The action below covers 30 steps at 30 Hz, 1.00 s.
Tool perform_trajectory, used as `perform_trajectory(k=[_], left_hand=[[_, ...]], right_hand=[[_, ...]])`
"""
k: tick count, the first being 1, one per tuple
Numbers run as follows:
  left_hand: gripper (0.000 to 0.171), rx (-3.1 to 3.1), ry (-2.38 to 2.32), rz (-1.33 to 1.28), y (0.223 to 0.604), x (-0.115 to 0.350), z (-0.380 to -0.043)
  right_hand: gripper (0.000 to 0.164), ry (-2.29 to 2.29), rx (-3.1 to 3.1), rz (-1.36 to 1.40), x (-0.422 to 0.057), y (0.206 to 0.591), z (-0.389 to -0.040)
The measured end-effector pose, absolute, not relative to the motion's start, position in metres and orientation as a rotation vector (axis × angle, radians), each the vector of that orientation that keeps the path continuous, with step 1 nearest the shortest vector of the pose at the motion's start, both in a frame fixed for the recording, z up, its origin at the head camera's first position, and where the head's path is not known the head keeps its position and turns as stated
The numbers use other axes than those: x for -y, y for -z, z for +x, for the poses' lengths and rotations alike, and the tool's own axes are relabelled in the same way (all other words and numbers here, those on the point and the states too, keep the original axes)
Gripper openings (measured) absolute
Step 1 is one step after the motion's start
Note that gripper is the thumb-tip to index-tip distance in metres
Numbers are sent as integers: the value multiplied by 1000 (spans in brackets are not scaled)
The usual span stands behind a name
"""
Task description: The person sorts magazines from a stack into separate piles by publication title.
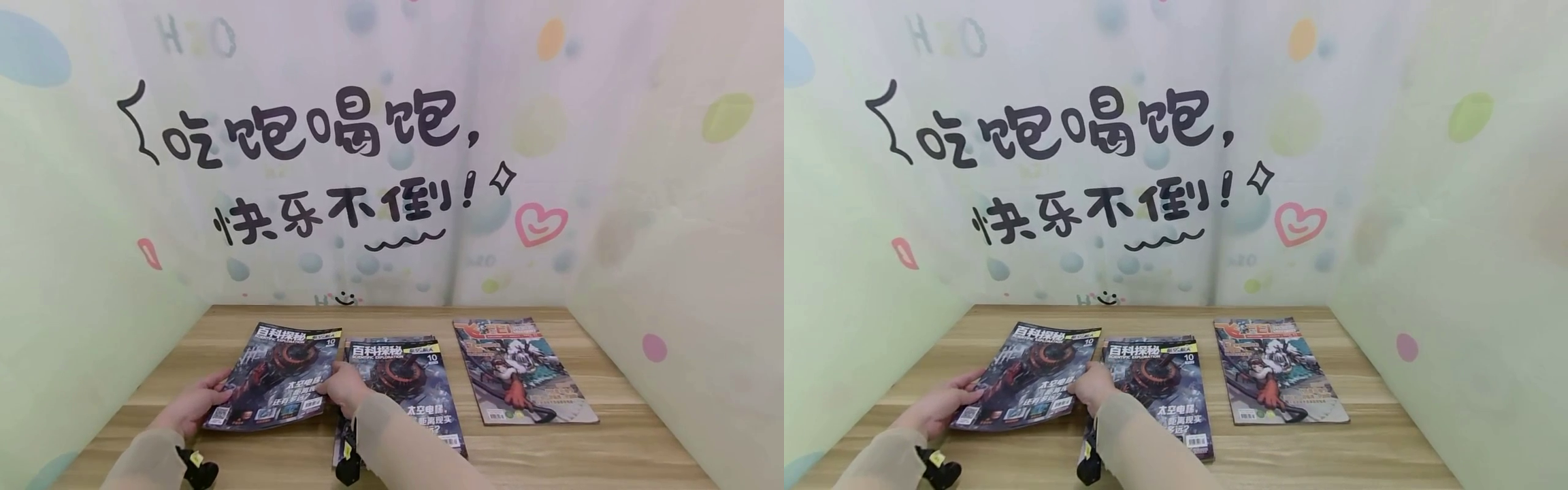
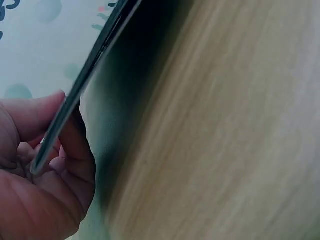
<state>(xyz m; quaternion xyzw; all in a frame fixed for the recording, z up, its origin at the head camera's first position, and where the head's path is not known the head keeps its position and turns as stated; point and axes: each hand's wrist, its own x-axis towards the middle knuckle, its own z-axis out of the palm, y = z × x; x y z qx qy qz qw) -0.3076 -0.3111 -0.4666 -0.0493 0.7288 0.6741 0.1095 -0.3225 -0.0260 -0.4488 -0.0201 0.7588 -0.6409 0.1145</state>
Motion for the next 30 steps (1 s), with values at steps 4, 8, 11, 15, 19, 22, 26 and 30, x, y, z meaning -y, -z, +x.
perform_trajectory(k=[4,8,11,15,19,22,26,30], left_hand=[[69,-2236,-1929,-184,468,312,-311],[62,-2385,-1823,-226,468,312,-311],[57,-2494,-1741,-253,468,312,-311],[55,-2600,-1672,-323,464,313,-309],[56,-2587,-1703,-401,459,312,-308],[59,-2539,-1754,-426,458,313,-306],[60,-2493,-1797,-443,456,312,-306],[61,-2463,-1820,-474,454,308,-308]], right_hand=[[60,1915,-2199,-59,30,451,-322],[52,2005,-2123,-43,37,450,-318],[54,2079,-2011,-24,42,451,-317],[63,2158,-1819,-58,48,455,-320],[59,2142,-1733,-130,52,456,-322],[61,2128,-1673,-133,54,455,-323],[69,2147,-1625,-28,56,454,-324],[66,2112,-1750,13,57,454,-323]])
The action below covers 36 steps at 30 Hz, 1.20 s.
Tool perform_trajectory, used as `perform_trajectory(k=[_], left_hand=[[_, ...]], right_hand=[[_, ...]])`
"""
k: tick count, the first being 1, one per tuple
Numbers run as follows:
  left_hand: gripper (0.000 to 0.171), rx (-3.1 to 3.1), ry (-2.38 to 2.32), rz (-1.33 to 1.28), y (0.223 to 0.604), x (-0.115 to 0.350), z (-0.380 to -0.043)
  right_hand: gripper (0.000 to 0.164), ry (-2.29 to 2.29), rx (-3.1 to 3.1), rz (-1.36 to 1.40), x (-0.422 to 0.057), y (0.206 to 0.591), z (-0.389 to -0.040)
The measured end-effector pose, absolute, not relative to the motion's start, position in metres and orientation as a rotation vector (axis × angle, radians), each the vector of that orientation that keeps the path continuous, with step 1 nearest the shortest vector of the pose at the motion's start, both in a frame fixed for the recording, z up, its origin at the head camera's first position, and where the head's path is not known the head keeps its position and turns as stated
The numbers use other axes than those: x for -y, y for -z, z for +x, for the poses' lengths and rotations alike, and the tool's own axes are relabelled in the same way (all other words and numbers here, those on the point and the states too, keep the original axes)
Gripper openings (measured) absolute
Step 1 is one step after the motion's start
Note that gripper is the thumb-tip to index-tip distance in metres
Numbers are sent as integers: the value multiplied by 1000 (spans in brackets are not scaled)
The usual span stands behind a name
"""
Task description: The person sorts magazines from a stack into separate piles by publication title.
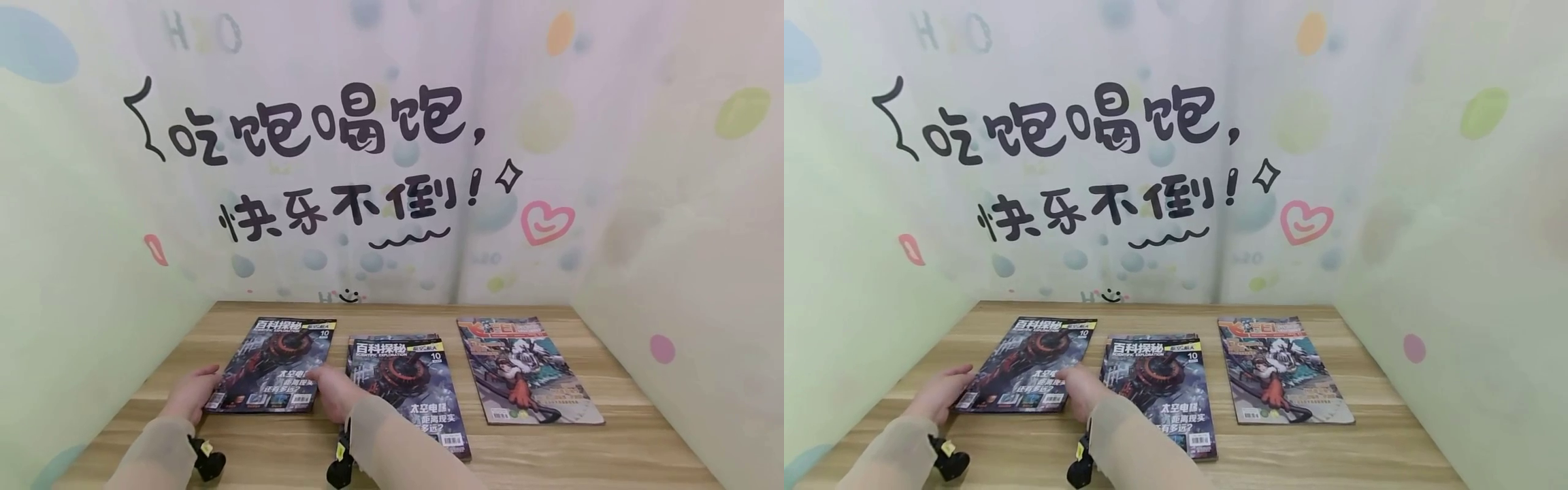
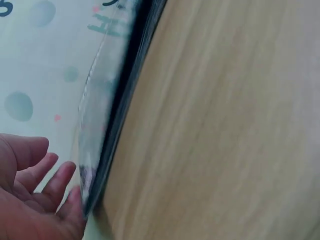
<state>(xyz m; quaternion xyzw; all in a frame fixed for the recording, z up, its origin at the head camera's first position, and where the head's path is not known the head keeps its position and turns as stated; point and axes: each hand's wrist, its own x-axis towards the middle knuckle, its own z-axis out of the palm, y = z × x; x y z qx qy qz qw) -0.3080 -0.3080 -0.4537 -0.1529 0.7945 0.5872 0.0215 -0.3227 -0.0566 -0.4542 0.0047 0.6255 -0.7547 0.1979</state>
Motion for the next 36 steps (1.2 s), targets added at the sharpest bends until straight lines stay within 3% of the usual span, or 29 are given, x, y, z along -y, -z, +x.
perform_trajectory(k=[12,22,36], left_hand=[[52,-2708,-1741,-380,438,264,-306],[46,-2747,-1666,-194,438,201,-296],[33,-2634,-1820,0,447,124,-286]], right_hand=[[61,1835,-2102,-211,22,442,-313],[33,1746,-2190,-325,-31,444,-313],[36,1652,-2305,-322,-117,440,-314]])
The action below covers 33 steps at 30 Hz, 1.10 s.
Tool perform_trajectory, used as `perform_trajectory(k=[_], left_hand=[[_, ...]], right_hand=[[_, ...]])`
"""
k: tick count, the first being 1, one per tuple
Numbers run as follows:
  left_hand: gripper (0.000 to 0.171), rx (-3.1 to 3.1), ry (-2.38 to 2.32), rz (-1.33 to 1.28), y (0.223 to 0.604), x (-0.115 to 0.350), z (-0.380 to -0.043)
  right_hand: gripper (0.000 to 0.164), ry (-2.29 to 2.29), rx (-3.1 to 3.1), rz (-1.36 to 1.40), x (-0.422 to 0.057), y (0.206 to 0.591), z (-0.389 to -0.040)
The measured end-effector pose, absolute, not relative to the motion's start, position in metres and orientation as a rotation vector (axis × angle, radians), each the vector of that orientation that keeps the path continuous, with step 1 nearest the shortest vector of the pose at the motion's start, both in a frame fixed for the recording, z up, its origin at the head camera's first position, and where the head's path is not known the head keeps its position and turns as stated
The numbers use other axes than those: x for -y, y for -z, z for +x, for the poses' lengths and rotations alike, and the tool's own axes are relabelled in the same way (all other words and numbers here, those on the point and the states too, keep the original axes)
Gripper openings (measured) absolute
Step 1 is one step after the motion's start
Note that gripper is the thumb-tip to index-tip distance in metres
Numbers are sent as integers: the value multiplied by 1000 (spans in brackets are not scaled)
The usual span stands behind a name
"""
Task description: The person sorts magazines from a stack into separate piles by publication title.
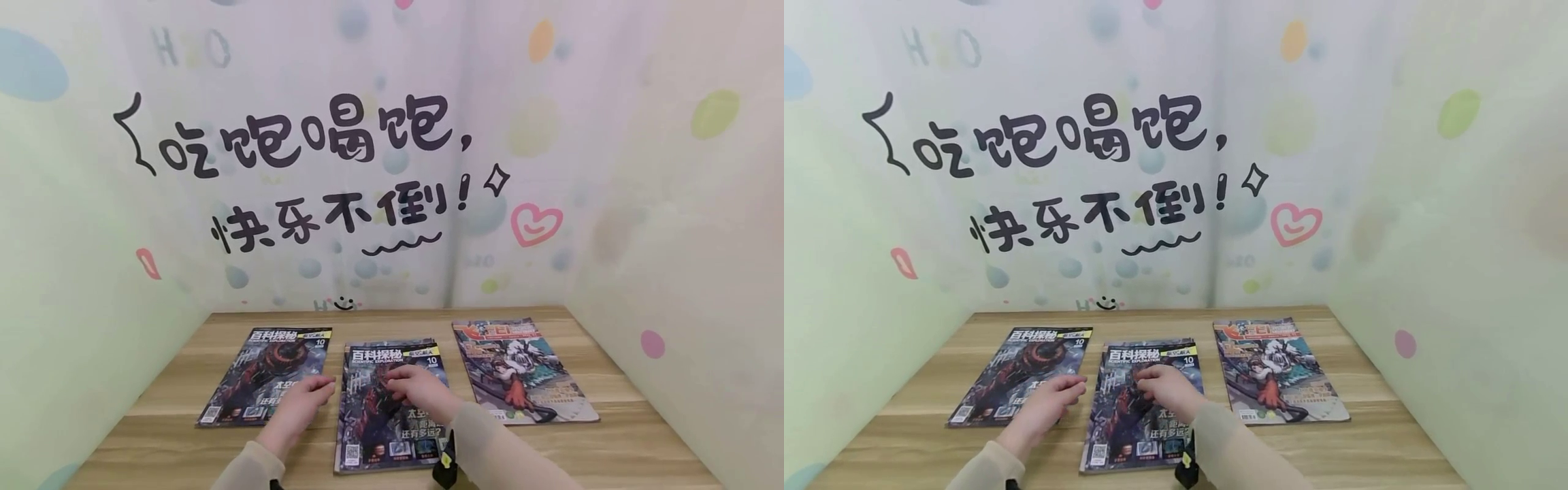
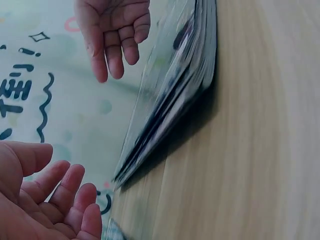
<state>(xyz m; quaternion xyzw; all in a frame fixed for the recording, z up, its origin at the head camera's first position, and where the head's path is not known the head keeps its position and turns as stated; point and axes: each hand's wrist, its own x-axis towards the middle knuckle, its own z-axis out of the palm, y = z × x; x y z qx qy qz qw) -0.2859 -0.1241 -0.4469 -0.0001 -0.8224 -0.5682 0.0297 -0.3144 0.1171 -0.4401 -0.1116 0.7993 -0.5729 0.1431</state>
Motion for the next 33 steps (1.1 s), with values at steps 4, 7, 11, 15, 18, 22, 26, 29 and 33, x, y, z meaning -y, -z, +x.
perform_trajectory(k=[4,7,11,15,18,22,26,29,33], left_hand=[[33,2535,1771,-63,449,112,-284],[32,2542,1772,-88,451,105,-283],[33,2567,1767,-103,456,100,-283],[33,2587,1756,-96,463,97,-282],[31,2582,1769,-93,466,96,-280],[30,2571,1776,-97,469,95,-277],[29,2568,1781,-102,470,95,-274],[28,2568,1785,-103,472,95,-272],[30,2568,1768,-99,476,94,-269]], right_hand=[[37,1658,-2334,-317,-133,444,-315],[37,1677,-2319,-302,-142,447,-314],[37,1682,-2317,-264,-153,448,-308],[39,1655,-2359,-245,-164,450,-303],[41,1656,-2370,-239,-172,452,-300],[42,1684,-2381,-230,-182,455,-295],[41,1697,-2441,-216,-188,460,-291],[39,1675,-2535,-207,-191,463,-289],[39,1647,-2629,-170,-192,466,-287]])
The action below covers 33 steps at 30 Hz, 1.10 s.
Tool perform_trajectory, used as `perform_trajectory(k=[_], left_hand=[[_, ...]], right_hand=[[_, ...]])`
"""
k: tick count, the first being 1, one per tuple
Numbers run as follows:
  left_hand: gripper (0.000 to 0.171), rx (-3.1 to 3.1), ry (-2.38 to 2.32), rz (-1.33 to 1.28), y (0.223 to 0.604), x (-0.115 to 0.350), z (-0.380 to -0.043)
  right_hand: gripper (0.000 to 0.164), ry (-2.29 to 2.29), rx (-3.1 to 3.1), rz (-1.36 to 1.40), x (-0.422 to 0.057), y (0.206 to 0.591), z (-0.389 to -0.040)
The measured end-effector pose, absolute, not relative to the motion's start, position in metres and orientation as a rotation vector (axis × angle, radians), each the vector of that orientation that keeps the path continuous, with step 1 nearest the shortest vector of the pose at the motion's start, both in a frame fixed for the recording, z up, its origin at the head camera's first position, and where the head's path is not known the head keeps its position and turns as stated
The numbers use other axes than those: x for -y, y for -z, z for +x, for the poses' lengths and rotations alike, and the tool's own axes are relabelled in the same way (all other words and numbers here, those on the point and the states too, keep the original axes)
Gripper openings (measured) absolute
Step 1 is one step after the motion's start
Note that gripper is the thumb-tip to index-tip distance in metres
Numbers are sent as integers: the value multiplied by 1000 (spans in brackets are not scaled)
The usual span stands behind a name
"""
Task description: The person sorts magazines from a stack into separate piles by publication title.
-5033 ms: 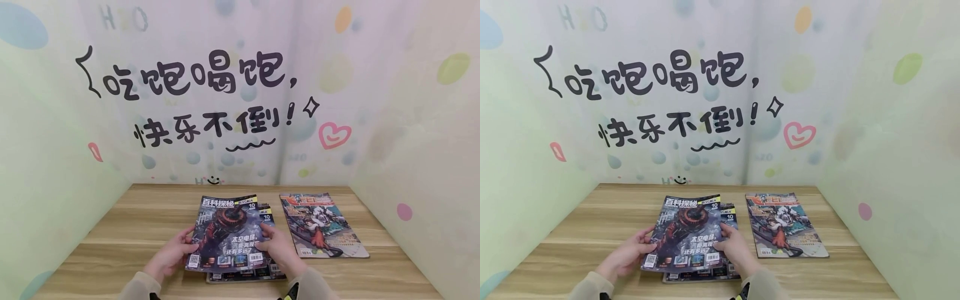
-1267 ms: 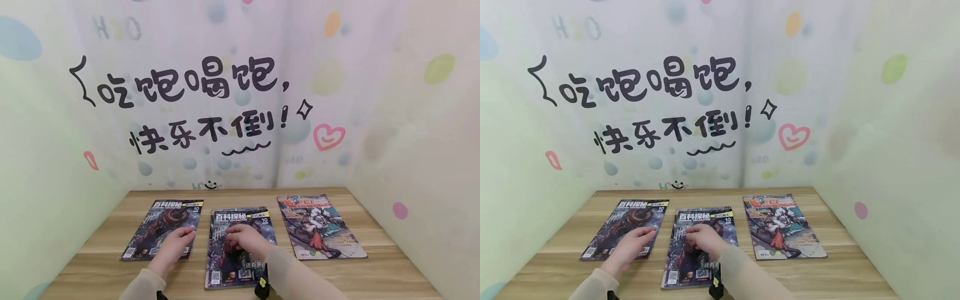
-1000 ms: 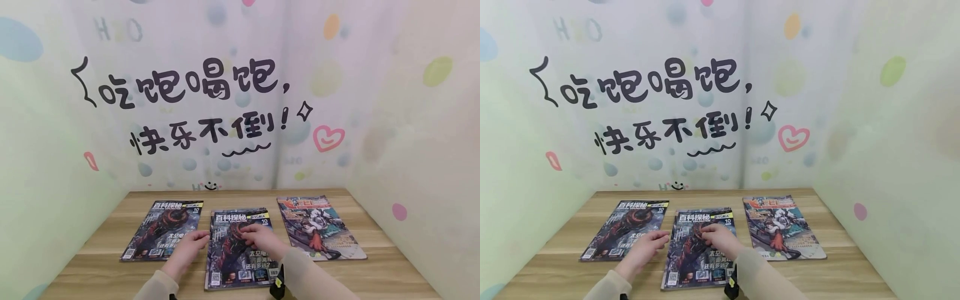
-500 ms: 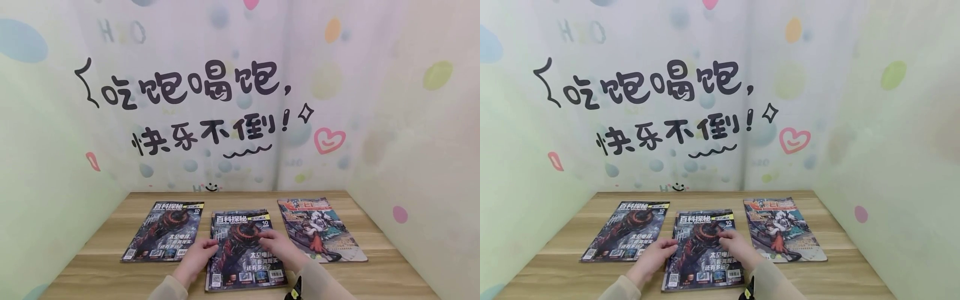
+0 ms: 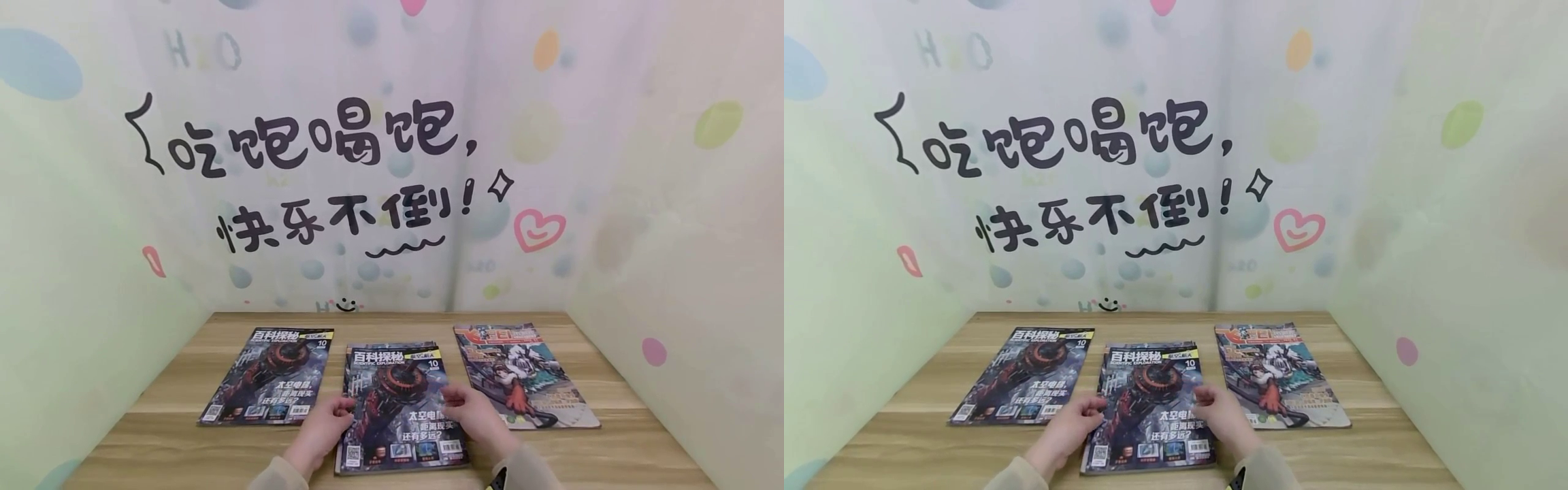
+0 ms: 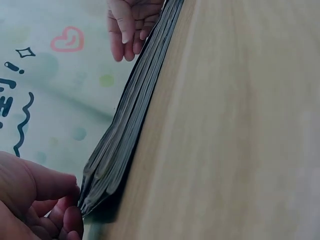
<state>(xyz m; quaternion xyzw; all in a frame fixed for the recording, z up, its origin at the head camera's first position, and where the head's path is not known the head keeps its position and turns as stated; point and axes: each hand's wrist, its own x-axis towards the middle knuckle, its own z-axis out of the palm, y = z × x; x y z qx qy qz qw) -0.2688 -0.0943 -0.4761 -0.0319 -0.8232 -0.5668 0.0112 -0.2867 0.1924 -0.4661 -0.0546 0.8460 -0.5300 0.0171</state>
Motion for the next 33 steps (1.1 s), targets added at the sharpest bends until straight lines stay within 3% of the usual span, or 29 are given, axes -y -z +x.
perform_trajectory(k=[21,33], left_hand=[[51,2548,1672,-45,480,93,-264],[60,2590,1567,22,480,92,-262]], right_hand=[[59,1646,-2692,30,-190,479,-283],[59,1595,-2724,-14,-187,480,-282]])
